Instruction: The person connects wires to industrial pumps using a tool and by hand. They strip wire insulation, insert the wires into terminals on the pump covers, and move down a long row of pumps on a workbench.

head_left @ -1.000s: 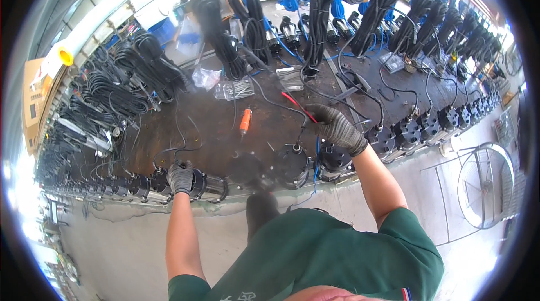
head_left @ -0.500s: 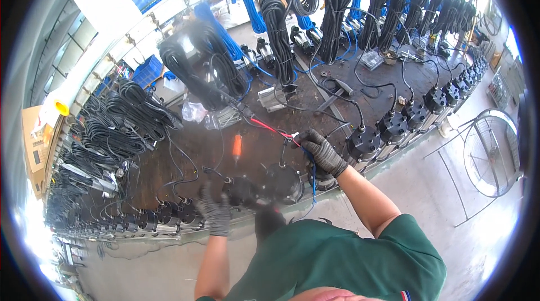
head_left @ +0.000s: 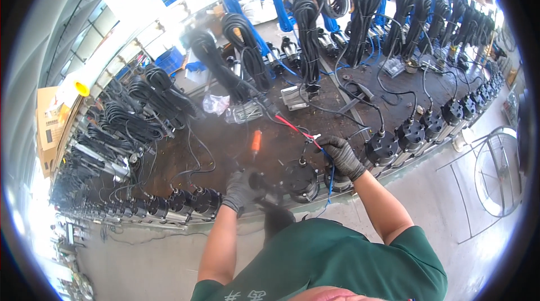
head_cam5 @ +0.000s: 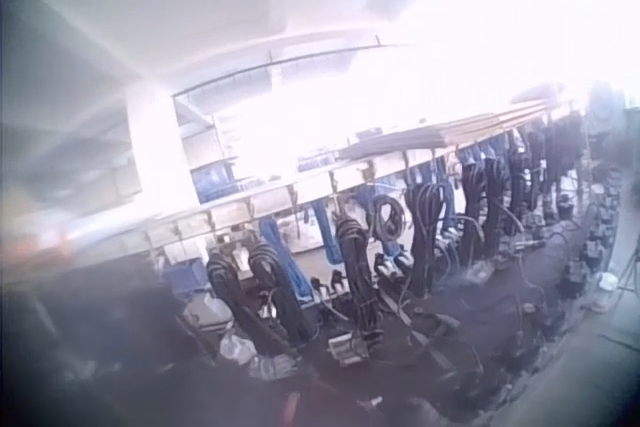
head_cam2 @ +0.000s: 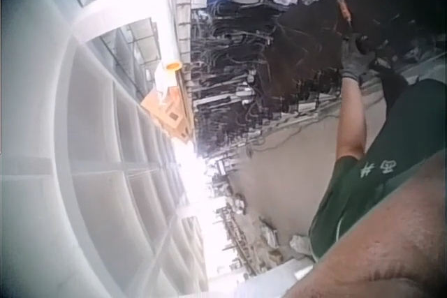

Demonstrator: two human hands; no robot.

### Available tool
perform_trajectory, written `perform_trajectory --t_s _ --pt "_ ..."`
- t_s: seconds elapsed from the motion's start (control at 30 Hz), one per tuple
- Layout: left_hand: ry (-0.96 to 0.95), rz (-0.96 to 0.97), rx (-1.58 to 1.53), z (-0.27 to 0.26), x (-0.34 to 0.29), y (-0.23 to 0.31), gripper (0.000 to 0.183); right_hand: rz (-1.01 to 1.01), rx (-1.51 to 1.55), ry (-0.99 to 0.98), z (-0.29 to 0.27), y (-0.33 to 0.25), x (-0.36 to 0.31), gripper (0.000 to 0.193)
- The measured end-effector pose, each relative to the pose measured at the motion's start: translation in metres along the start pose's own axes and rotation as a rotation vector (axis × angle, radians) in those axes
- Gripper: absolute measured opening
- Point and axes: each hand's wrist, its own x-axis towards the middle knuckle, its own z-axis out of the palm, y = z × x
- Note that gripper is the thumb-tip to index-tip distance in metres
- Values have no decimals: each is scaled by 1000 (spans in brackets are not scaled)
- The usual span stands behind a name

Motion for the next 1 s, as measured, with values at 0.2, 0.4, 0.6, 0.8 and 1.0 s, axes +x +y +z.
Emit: perform_trajectory --t_s 0.2,0.4,0.6,0.8,1.0 --pt "-71 48 -66 -2 0 -14 63 98 48 9 0 -2 -1 18" --pt "228 -7 -76 6 -29 6 58 93 54 3 0 -4 2 18" --pt "211 -226 -31 4 -25 19 52 50 13 19 -10 8 6 18" --pt "180 -266 46 5 -16 15 52 87 24 38 -5 3 4 17" --pt "242 -198 -19 12 -18 6 54 104 9 37 -6 3 5 15"
